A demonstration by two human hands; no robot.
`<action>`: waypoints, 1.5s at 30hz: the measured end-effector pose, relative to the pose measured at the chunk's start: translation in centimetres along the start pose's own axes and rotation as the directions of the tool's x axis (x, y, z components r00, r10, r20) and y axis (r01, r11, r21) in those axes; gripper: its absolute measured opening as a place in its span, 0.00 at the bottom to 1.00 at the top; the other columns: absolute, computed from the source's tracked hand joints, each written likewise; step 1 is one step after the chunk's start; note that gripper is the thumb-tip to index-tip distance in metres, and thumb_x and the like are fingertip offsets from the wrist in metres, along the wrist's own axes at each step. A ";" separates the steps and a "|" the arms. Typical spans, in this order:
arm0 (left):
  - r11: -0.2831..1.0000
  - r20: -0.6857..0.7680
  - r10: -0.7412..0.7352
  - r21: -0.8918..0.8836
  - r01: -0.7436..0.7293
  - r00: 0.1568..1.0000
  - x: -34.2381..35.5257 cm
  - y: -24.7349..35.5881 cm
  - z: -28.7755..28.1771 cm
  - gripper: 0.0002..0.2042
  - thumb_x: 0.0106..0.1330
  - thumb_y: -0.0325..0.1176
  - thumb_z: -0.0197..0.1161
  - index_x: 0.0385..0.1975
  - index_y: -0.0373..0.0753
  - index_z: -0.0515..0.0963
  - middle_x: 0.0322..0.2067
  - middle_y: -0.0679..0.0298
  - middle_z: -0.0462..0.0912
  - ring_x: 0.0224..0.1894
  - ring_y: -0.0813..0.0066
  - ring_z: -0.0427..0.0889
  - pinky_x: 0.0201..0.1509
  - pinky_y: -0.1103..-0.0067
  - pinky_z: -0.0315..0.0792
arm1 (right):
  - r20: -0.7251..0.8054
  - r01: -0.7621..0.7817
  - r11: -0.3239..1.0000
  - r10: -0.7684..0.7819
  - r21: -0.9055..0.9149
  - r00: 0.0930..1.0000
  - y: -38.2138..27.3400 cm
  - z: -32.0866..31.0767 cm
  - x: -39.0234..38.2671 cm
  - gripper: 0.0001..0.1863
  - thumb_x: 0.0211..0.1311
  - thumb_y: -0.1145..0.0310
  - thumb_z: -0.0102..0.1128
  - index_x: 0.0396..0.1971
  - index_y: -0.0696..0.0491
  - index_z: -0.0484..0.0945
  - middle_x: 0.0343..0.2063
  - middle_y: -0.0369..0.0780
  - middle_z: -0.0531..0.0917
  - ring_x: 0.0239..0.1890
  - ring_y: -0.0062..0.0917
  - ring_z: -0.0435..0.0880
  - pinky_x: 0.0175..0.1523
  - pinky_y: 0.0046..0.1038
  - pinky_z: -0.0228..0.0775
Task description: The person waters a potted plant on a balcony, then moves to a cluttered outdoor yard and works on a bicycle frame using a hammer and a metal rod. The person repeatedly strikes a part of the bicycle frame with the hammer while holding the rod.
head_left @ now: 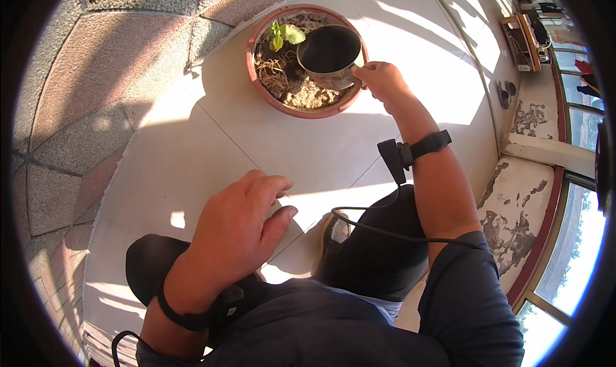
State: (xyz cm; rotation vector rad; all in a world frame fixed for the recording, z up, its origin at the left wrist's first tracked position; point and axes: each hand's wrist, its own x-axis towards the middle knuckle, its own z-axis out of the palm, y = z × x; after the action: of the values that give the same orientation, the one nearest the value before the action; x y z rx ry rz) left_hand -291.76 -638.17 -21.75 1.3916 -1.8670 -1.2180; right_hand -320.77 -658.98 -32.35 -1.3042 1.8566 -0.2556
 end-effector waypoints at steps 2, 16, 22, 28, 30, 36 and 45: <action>1.000 0.003 -0.008 -0.002 0.008 1.000 0.0 0.1 -0.1 0.14 0.62 0.31 0.66 0.45 0.35 0.75 0.36 0.54 0.80 0.36 0.54 0.81 0.39 0.66 0.76 | 0.003 -0.009 1.000 0.009 0.004 1.000 -0.1 0.0 -0.2 0.15 0.64 0.58 0.64 0.31 0.57 0.84 0.22 0.34 0.76 0.18 0.14 0.61 0.22 0.22 0.52; 1.000 -0.015 -0.001 -0.007 0.000 1.000 -0.1 0.1 -0.2 0.13 0.63 0.31 0.66 0.45 0.37 0.75 0.36 0.55 0.80 0.37 0.57 0.83 0.39 0.68 0.77 | 0.013 0.021 0.999 -0.020 -0.039 1.000 0.1 -0.2 -0.2 0.16 0.64 0.57 0.64 0.31 0.57 0.84 0.21 0.33 0.74 0.18 0.14 0.60 0.22 0.23 0.51; 1.000 -0.019 -0.004 0.000 0.004 1.000 -0.2 0.0 -0.1 0.13 0.63 0.31 0.66 0.45 0.37 0.75 0.36 0.55 0.80 0.37 0.57 0.83 0.39 0.68 0.77 | 0.065 -0.061 0.993 0.054 0.106 0.996 -1.1 -0.3 -1.5 0.17 0.65 0.59 0.63 0.38 0.61 0.82 0.23 0.34 0.75 0.15 0.12 0.56 0.19 0.22 0.45; 1.000 -0.020 0.008 0.011 -0.008 1.000 -0.3 0.2 -0.1 0.14 0.62 0.31 0.67 0.45 0.36 0.75 0.36 0.55 0.80 0.37 0.55 0.83 0.39 0.67 0.77 | 0.076 -0.117 0.981 0.106 0.154 0.991 -0.7 -0.8 -1.8 0.16 0.66 0.61 0.62 0.40 0.61 0.81 0.23 0.34 0.75 0.13 0.12 0.56 0.18 0.22 0.43; 1.000 -0.020 0.015 0.012 -0.014 1.000 -0.3 0.1 0.0 0.14 0.62 0.31 0.67 0.45 0.36 0.75 0.36 0.55 0.80 0.37 0.54 0.82 0.39 0.67 0.76 | 0.071 -0.113 0.979 0.102 0.172 0.992 -0.4 -1.0 -1.8 0.16 0.66 0.60 0.62 0.40 0.61 0.81 0.24 0.35 0.75 0.13 0.12 0.56 0.18 0.22 0.43; 0.999 -0.017 0.025 0.028 -0.024 1.000 -0.2 0.2 0.2 0.14 0.62 0.31 0.67 0.45 0.36 0.74 0.36 0.55 0.80 0.37 0.53 0.81 0.39 0.66 0.76 | 0.088 -0.115 0.982 0.103 0.149 0.991 -0.4 -2.2 -2.1 0.18 0.65 0.58 0.62 0.40 0.61 0.81 0.27 0.37 0.78 0.14 0.13 0.58 0.18 0.22 0.44; 0.998 0.019 0.021 0.057 -0.022 1.000 0.0 0.3 0.6 0.14 0.62 0.32 0.66 0.45 0.36 0.74 0.36 0.55 0.80 0.37 0.52 0.81 0.39 0.65 0.75 | 0.040 -0.123 0.981 0.118 0.152 0.992 0.5 -3.6 -2.1 0.18 0.65 0.58 0.62 0.40 0.61 0.81 0.28 0.39 0.79 0.15 0.13 0.58 0.18 0.21 0.45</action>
State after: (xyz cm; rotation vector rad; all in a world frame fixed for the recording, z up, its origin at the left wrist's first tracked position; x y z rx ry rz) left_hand -292.37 -637.94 -21.76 1.3906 -1.9383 -1.1792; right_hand -323.51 -657.97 -29.29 -1.0809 1.8433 -0.3070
